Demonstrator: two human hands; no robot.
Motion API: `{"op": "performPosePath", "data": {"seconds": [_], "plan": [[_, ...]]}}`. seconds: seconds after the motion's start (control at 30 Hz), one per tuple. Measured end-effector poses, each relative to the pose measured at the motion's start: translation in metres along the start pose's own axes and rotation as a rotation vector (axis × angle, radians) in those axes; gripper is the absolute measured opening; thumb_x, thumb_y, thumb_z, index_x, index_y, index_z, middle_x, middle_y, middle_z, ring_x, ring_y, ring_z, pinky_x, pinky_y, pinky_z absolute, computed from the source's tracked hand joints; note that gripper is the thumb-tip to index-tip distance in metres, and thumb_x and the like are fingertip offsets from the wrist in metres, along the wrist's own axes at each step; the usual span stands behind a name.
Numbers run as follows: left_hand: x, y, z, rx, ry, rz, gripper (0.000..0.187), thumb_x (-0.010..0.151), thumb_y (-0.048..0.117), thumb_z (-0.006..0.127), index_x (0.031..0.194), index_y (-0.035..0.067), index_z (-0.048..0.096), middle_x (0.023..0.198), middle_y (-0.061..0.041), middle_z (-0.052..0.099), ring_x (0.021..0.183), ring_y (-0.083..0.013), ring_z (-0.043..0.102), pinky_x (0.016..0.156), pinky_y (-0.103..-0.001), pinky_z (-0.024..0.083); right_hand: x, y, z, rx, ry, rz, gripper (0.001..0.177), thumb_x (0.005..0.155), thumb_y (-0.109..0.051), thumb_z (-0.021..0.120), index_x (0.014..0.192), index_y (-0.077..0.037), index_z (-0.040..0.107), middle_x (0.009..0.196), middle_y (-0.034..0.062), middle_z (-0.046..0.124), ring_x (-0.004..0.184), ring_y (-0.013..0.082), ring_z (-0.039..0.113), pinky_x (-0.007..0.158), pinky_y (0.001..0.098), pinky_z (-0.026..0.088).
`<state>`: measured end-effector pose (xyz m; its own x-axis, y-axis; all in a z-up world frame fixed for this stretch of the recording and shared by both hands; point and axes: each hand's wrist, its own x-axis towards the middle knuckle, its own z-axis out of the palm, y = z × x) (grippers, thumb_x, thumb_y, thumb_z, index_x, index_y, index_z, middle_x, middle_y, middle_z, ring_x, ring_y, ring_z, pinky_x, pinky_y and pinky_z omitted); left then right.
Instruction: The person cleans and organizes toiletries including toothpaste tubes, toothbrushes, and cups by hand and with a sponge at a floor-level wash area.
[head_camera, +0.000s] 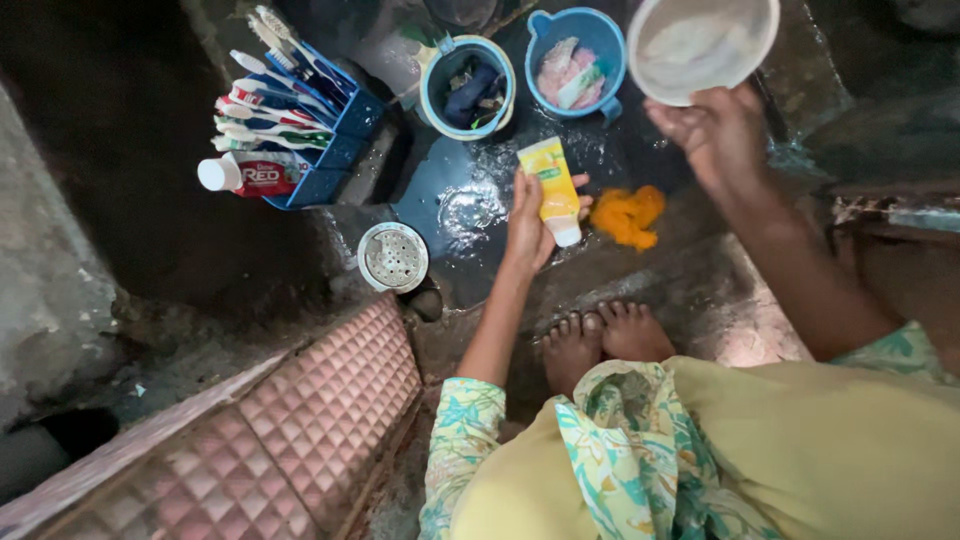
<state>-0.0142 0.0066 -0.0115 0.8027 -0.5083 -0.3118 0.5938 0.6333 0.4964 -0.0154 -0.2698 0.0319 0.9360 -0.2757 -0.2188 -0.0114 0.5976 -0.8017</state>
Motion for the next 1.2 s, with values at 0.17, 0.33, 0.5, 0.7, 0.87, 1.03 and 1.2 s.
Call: {"op": "performPosePath", "data": {"seconds": [0.17,0.33,0.5,0.7,0.87,1.03,1.2], "plan": [[0.004,-0.006,-0.02,-0.077,-0.166,-0.038,0.073,0.107,0.068,0.025,0.158,0.016,0.036,0.119,-0.025,0.067,0.092,-0.0318,0.071,0.083,-0.042,0.059,0.003,0.009,-0.016,0.015,0.014,-0.003,0.056,0.096,0.004,0.049,0.15,0.006,0.037,0.14,0.0265,0.06,0.119,0.0379,0.071,0.101,0.0502,0.059],[0.006,-0.009,-0.021,-0.153,-0.125,-0.248,0.089,0.103,0.074,0.026,0.154,0.002,0.035,0.108,-0.016,0.064,0.089,-0.0267,0.066,0.083,-0.041,0.056,-0.022,0.025,0.014,-0.078,0.042,-0.007,0.057,0.098,0.004,0.048,0.153,-0.003,0.032,0.143,0.0226,0.056,0.121,0.0365,0.07,0.099,0.0489,0.06],[-0.001,0.0,-0.008,-0.275,-0.199,-0.276,0.076,0.103,0.069,0.029,0.152,0.012,0.044,0.088,-0.004,0.051,0.072,-0.015,0.051,0.066,-0.032,0.048,-0.04,0.042,0.053,-0.17,0.001,-0.044,0.058,0.103,0.005,0.048,0.158,-0.004,0.031,0.151,0.0188,0.05,0.131,0.0358,0.064,0.1,0.0508,0.059],[0.003,-0.017,-0.018,-0.22,-0.229,-0.191,0.069,0.11,0.068,0.028,0.139,0.009,0.047,0.088,-0.002,0.05,0.068,-0.0119,0.048,0.061,-0.03,0.046,-0.052,0.048,0.089,-0.3,-0.166,-0.183,0.078,0.11,0.007,0.048,0.17,-0.017,0.004,0.167,0.0129,0.037,0.147,0.0323,0.051,0.107,0.0518,0.055],[0.04,-0.034,-0.022,-0.098,-0.033,-0.056,0.053,0.11,0.052,0.045,0.123,0.001,0.055,0.09,-0.005,0.059,0.073,-0.0148,0.057,0.063,-0.03,0.05,-0.043,0.064,0.093,-0.257,-0.176,-0.249,0.063,0.114,0.004,0.051,0.167,-0.01,0.019,0.162,0.0147,0.035,0.14,0.0285,0.051,0.105,0.0498,0.055],[0.048,-0.03,-0.012,0.343,0.114,0.071,0.025,0.102,0.022,0.063,0.119,0.004,0.06,0.094,-0.003,0.066,0.074,-0.0115,0.061,0.063,-0.028,0.052,-0.021,0.019,0.031,-0.157,-0.063,-0.117,0.03,0.114,-0.014,0.046,0.139,0.002,0.042,0.13,0.0253,0.064,0.103,0.036,0.075,0.091,0.0501,0.062],[0.043,-0.015,-0.015,0.51,0.35,-0.019,0.027,0.104,0.022,0.058,0.112,-0.003,0.065,0.085,-0.008,0.072,0.065,-0.0133,0.066,0.058,-0.03,0.057,0.018,0.002,-0.071,-0.464,0.113,-0.121,0.037,0.112,-0.014,0.041,0.135,0.014,0.048,0.111,0.0298,0.073,0.097,0.0408,0.08,0.088,0.048,0.062]]}}
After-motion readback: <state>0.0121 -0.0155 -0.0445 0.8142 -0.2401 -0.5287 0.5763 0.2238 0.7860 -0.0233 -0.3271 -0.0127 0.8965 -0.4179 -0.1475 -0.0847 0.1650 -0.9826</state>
